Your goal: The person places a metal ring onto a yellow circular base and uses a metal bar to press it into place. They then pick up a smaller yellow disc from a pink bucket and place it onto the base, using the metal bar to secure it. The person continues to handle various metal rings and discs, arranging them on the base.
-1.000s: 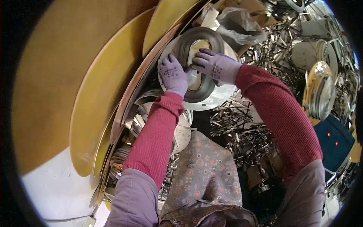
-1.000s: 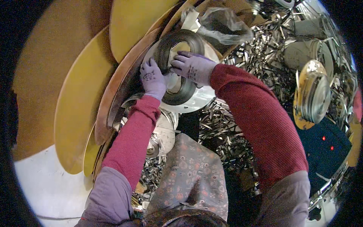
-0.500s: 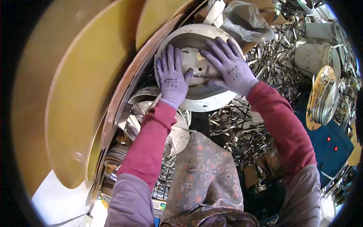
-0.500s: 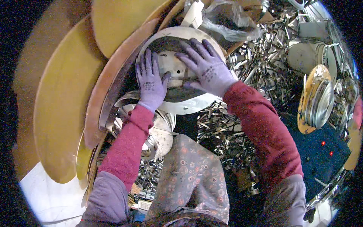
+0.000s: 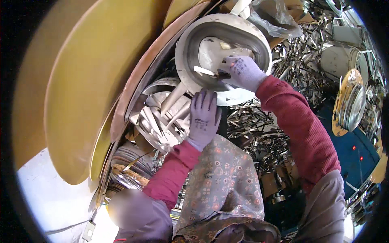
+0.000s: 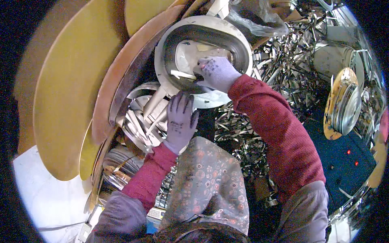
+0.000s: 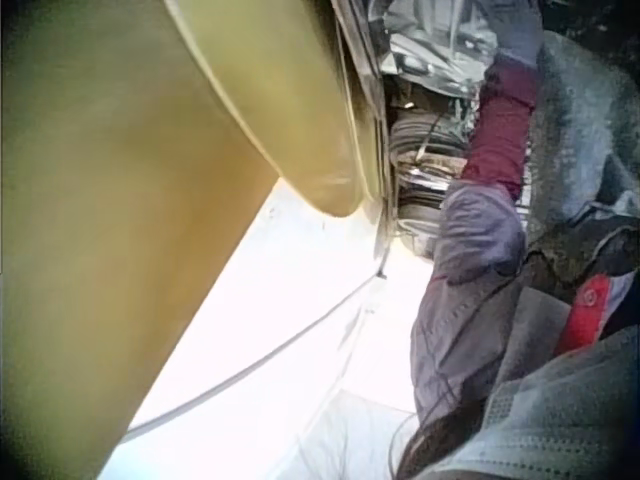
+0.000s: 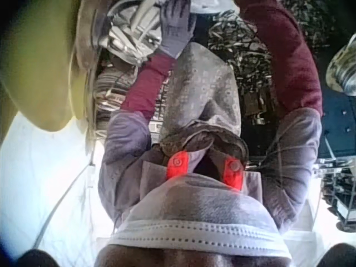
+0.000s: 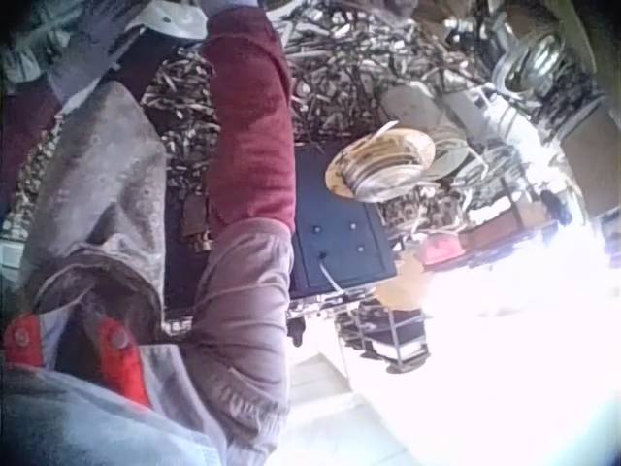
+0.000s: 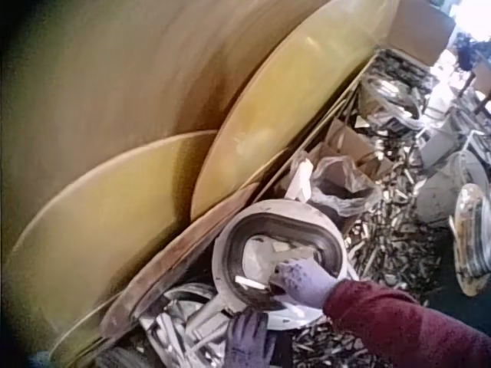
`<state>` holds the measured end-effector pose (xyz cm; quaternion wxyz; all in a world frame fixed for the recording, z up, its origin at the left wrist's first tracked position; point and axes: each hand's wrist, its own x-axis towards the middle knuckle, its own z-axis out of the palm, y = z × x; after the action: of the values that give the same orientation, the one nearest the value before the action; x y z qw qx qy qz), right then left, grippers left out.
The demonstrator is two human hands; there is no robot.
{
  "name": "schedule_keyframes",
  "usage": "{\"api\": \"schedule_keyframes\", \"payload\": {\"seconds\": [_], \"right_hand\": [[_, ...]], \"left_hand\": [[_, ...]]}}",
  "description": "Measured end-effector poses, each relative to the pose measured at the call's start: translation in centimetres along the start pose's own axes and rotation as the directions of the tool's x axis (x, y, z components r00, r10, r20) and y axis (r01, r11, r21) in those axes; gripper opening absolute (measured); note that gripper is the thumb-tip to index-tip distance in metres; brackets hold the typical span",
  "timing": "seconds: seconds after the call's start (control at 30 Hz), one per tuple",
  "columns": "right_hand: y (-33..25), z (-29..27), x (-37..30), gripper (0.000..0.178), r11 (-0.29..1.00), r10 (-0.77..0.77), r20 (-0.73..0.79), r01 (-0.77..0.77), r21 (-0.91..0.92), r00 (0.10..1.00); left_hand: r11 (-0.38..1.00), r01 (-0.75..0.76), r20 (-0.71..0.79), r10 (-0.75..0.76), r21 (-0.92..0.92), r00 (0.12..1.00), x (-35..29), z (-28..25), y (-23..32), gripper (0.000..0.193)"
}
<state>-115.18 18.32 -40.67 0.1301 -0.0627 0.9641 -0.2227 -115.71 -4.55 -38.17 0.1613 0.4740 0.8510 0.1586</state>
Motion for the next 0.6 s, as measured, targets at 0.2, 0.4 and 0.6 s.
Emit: {"api": "schedule_keyframes", "payload": {"seconds": [0.2, 0.4, 0.6], "right_hand": [[-1.5, -0.4, 1.7, 0.038, 0.971, 0.230, 0.096, -0.235, 0.047, 0.968], [-2.5, 1.8, 0.3, 0.037, 0.910, 0.344, -0.023, -0.327, 0.255, 0.939], [-2.9, 1.7, 0.3, 0.044, 0.928, 0.339, -0.003, -0.334, 0.167, 0.941]], "left_hand": [[0.991, 0.004, 0.084, -0.015, 0.132, 0.996, 0.0, 2.6, -0.9, 0.053], [0.979, -0.101, 0.133, 0.078, 0.179, 0.988, -0.4, 1.1, -2.3, 0.054], [0.974, -0.121, 0.174, 0.088, 0.189, 0.981, 0.9, 0.1, -2.8, 0.065]]}}
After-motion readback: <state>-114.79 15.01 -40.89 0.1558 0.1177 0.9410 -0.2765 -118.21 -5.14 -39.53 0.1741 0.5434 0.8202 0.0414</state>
